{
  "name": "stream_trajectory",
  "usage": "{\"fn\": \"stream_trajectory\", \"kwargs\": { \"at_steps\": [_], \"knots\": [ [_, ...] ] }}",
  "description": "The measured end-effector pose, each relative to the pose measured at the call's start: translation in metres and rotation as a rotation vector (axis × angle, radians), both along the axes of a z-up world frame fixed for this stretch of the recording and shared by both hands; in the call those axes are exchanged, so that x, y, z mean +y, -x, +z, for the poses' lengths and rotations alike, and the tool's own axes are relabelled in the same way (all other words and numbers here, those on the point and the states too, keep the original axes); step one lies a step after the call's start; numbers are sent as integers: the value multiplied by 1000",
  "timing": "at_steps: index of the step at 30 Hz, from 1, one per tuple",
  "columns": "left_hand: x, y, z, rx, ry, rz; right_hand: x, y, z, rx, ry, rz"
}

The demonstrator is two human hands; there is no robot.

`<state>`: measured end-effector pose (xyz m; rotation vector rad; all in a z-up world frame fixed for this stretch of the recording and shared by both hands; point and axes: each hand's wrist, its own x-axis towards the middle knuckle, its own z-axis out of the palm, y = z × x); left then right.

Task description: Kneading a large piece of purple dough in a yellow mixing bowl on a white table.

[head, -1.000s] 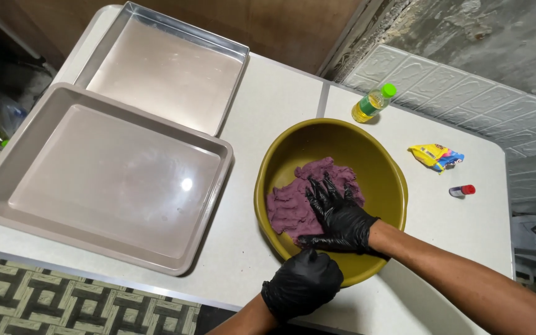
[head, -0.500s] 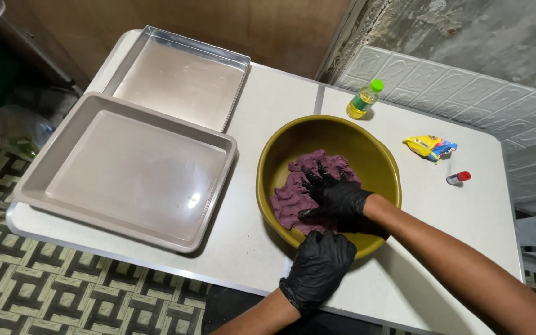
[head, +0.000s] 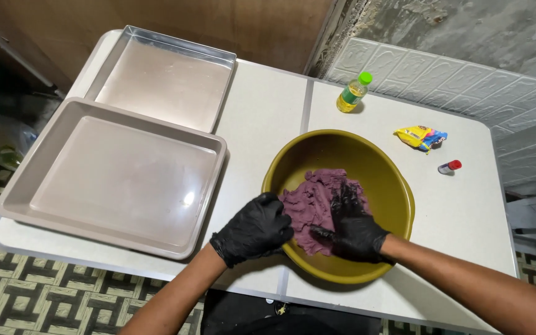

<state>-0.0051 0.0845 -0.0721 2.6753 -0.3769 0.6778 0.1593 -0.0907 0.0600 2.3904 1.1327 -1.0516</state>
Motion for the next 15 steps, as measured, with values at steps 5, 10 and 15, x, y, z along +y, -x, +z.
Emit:
{"fn": "stream_trajectory", "kwargs": {
  "at_steps": [5,10,15],
  "knots": [
    [-38,15,62,-216,101,-79,4,-10,-40,156,-374,67],
    [-88,17,45,-375,137,162,36,-1,-59,99,-494,161],
    [-123,22,1,-346,192,211,51,23,-83,155,-508,214]
  ]
}}
